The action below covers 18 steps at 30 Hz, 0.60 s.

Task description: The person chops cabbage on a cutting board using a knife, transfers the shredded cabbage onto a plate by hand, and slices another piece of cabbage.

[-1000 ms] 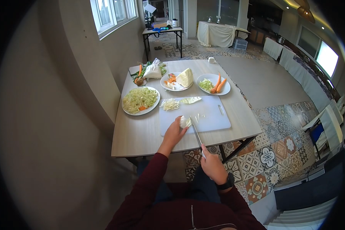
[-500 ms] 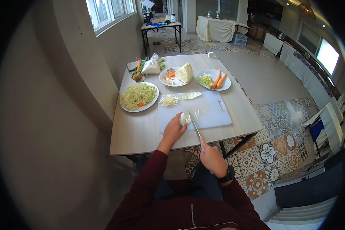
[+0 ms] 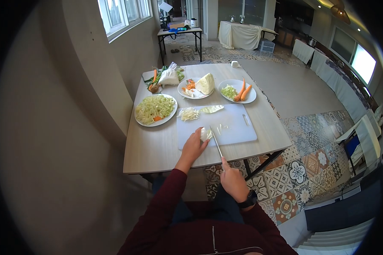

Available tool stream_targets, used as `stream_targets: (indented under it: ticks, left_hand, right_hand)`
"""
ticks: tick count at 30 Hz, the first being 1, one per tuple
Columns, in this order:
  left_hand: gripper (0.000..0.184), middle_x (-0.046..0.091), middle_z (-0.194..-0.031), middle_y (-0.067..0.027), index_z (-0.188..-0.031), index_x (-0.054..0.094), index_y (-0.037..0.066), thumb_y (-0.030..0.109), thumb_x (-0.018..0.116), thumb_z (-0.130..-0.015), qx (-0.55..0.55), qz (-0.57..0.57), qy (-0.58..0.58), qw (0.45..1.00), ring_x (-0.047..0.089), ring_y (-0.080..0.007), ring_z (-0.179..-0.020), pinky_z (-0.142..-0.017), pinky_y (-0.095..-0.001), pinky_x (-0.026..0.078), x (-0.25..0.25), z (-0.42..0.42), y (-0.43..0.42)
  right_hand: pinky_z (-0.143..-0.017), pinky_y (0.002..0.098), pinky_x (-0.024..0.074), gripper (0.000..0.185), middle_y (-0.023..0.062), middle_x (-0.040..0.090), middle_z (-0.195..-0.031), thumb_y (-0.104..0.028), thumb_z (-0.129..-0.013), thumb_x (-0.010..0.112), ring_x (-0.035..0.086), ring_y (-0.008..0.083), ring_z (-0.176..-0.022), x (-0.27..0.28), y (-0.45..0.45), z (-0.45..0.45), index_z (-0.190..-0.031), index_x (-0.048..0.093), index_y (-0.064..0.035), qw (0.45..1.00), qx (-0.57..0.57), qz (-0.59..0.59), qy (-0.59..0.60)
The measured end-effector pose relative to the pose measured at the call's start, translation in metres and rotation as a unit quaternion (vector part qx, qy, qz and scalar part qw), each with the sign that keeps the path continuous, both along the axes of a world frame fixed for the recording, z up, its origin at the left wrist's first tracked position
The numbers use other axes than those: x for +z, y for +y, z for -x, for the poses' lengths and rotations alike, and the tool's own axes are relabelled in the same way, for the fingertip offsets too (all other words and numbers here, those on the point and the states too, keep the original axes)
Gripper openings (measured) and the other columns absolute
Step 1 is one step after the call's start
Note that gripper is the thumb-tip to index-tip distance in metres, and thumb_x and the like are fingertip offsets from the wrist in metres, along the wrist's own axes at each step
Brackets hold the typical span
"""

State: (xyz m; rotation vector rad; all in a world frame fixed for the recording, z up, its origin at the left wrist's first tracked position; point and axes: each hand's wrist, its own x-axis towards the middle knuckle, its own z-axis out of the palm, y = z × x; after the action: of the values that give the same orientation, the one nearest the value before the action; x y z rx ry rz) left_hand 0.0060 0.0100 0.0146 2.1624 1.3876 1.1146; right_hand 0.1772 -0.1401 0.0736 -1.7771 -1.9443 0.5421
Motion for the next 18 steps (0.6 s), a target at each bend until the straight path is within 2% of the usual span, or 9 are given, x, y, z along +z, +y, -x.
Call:
stream_targets:
  ticks: [2,5,11,14,18]
  left_hand:
    - [0.059,0.057,-0.124,-0.0250,-0.135,0.044,-0.002,0.025,0.068,-0.089,-0.001,-0.018,-0.004,1.000,0.056,-0.0400,-0.115,-0.096,-0.0423,0.046,0.000,0.000,0.000]
    - [0.059,0.058,-0.124,-0.0252,-0.135,0.043,-0.002,0.025,0.068,-0.088,0.001,0.013,-0.008,1.000,0.056,-0.0402,-0.115,-0.096,-0.0422,0.046,0.004,0.000,-0.002]
    - [0.060,0.058,-0.123,-0.0258,-0.134,0.043,-0.004,0.025,0.068,-0.088,0.003,-0.019,-0.003,1.000,0.056,-0.0404,-0.115,-0.096,-0.0423,0.046,-0.005,0.001,0.002]
    - [0.057,0.062,-0.108,-0.0220,-0.133,0.044,0.000,0.025,0.069,-0.088,0.009,-0.090,-0.009,0.996,0.059,-0.0383,-0.101,-0.084,-0.0449,0.049,-0.009,-0.001,0.003]
    - [0.056,0.063,-0.108,-0.0223,-0.132,0.044,0.001,0.025,0.069,-0.088,0.013,-0.079,-0.007,0.997,0.059,-0.0385,-0.102,-0.084,-0.0449,0.049,-0.010,0.000,0.003]
  right_hand:
    - [-0.067,0.0538,0.0507,0.052,0.0302,0.062,-0.071,-0.007,-0.088,0.051,0.063,0.0456,-0.069,-0.006,-0.005,-0.001,-0.138,0.046,0.0048,1.000,0.006,-0.017,0.003]
    - [-0.067,0.0539,0.0502,0.052,0.0298,0.061,-0.070,-0.006,-0.088,0.051,0.063,0.0455,-0.068,0.000,-0.013,0.000,-0.138,0.045,0.0056,1.000,0.004,-0.007,-0.005]
    - [-0.068,0.0521,0.0511,0.052,0.0303,0.062,-0.073,-0.008,-0.088,0.052,0.063,0.0454,-0.070,0.005,-0.014,-0.009,-0.138,0.048,0.0017,1.000,-0.001,0.002,0.023]
    - [-0.071,0.0550,0.0514,0.052,0.0305,0.064,-0.075,-0.011,-0.088,0.051,0.064,0.0468,-0.073,0.013,-0.008,-0.015,-0.139,0.048,-0.0011,1.000,0.011,-0.002,0.024]
    - [-0.075,0.0545,0.0506,0.052,0.0299,0.064,-0.077,-0.012,-0.088,0.052,0.064,0.0463,-0.076,0.009,-0.002,-0.017,-0.139,0.049,-0.0040,0.999,-0.002,-0.009,0.037]
